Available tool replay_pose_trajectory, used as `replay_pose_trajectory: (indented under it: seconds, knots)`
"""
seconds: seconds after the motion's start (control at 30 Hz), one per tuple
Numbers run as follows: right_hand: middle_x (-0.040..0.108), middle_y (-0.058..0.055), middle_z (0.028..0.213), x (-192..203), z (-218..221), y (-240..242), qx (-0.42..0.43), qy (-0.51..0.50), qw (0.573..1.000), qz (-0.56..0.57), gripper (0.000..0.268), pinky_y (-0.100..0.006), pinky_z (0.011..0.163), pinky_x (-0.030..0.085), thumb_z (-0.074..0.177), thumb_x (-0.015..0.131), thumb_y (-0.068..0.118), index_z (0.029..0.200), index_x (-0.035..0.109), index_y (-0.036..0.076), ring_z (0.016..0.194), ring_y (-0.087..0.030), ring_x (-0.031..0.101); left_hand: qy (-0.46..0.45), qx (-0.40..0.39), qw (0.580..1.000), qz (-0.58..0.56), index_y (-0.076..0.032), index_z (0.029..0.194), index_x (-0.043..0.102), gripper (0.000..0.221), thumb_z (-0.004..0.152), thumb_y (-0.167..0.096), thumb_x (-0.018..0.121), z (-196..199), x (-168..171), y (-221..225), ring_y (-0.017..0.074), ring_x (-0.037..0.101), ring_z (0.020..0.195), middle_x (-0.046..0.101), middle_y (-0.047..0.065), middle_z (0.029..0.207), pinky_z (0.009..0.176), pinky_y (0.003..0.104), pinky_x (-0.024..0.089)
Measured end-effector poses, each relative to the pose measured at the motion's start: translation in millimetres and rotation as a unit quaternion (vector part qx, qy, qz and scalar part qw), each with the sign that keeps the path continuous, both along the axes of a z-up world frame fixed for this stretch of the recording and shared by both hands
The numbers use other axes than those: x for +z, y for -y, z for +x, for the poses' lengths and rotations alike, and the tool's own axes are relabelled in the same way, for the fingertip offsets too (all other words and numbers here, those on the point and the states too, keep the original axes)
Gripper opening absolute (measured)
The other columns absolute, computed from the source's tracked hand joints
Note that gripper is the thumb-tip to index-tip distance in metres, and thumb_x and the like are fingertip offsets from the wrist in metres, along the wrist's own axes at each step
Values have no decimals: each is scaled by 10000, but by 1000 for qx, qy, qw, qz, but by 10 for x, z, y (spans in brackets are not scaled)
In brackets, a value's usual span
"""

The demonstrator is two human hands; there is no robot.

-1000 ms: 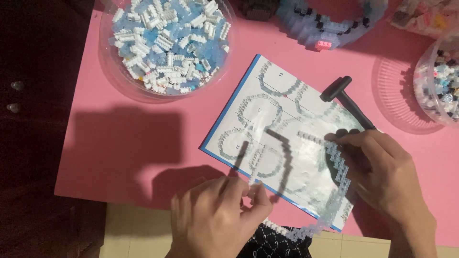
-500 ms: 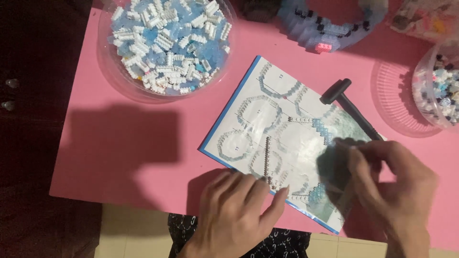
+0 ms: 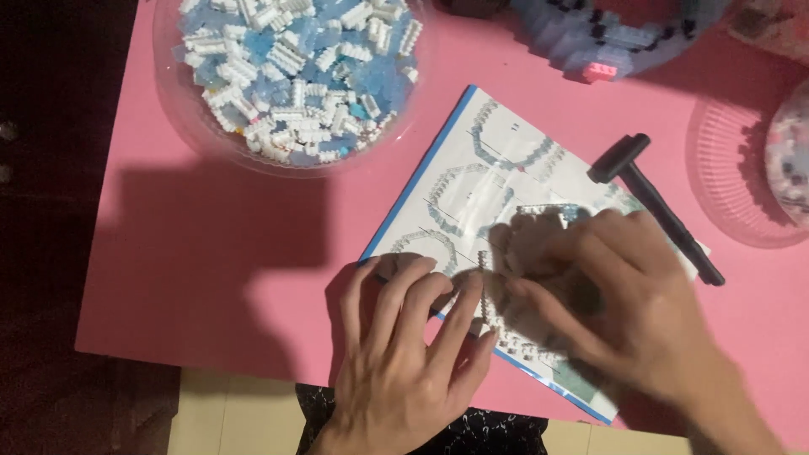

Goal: Assembling a toy structure by placing small plastic blocks on a template and hammering them together.

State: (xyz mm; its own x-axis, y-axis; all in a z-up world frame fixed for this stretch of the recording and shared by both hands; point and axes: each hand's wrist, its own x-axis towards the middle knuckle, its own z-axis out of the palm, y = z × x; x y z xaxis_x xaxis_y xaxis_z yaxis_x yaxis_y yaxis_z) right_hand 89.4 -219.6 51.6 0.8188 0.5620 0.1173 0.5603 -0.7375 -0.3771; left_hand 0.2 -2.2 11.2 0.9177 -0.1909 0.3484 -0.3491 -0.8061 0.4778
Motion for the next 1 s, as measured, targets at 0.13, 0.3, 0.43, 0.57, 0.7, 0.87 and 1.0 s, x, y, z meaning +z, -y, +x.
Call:
replay_pose_trajectory:
  seconds: [0.13,0.3,0.43,0.57,0.7,0.87,1.0]
  knots:
    - [677,-114,983,-39,156,121,73,35,997,5,506,-404,754,451,739,882,345,1073,734,-6,836,-258,596,4,2,1000,1,-74,1385,714,527,957,-381,733,27,12,6,312,518,1385,602,152,1321,1143,699,338]
    - [722,-63,1025,-79,276,104,164,-27,985,37,474,-358,766,474,822,850,337,1195,764,56,925,-185,674,-29,0,999,42,-111,1343,740,463,968,-382,750,42,-17,18,271,546,1336,603,106,1228,1180,772,280]
    - [757,-73,1113,-99,340,127,194,-20,980,42,472,-370,799,498,833,826,307,1212,754,35,958,-181,691,-23,4,999,25,-112,1326,740,484,975,-444,773,62,-33,30,290,548,1302,596,133,1206,1160,791,268]
    - [747,-42,1044,-159,365,163,208,-22,978,25,465,-379,820,512,832,846,266,1230,766,40,982,-174,698,-20,7,999,27,-112,1325,740,487,965,-435,796,70,-32,29,283,555,1283,581,125,1172,1149,793,288]
    - [752,-58,1052,-184,360,128,188,9,980,68,378,-396,855,505,839,854,204,1168,764,40,987,-176,671,-13,10,1000,27,-117,1322,737,483,961,-430,800,84,-43,41,286,553,1276,574,129,1165,1141,800,303]
    - [712,1,966,-308,384,81,128,4,987,98,417,-354,806,408,780,883,306,1120,810,76,909,-195,495,-14,5,999,30,-115,1331,739,483,973,-434,800,71,-57,31,282,547,1273,569,131,1166,1141,807,305]
    - [718,2,950,-354,406,62,135,-10,984,115,434,-379,846,401,741,886,333,1088,818,81,930,-190,523,-20,11,999,25,-131,1316,749,456,981,-438,789,76,-54,38,274,541,1293,563,116,1164,1149,810,302]
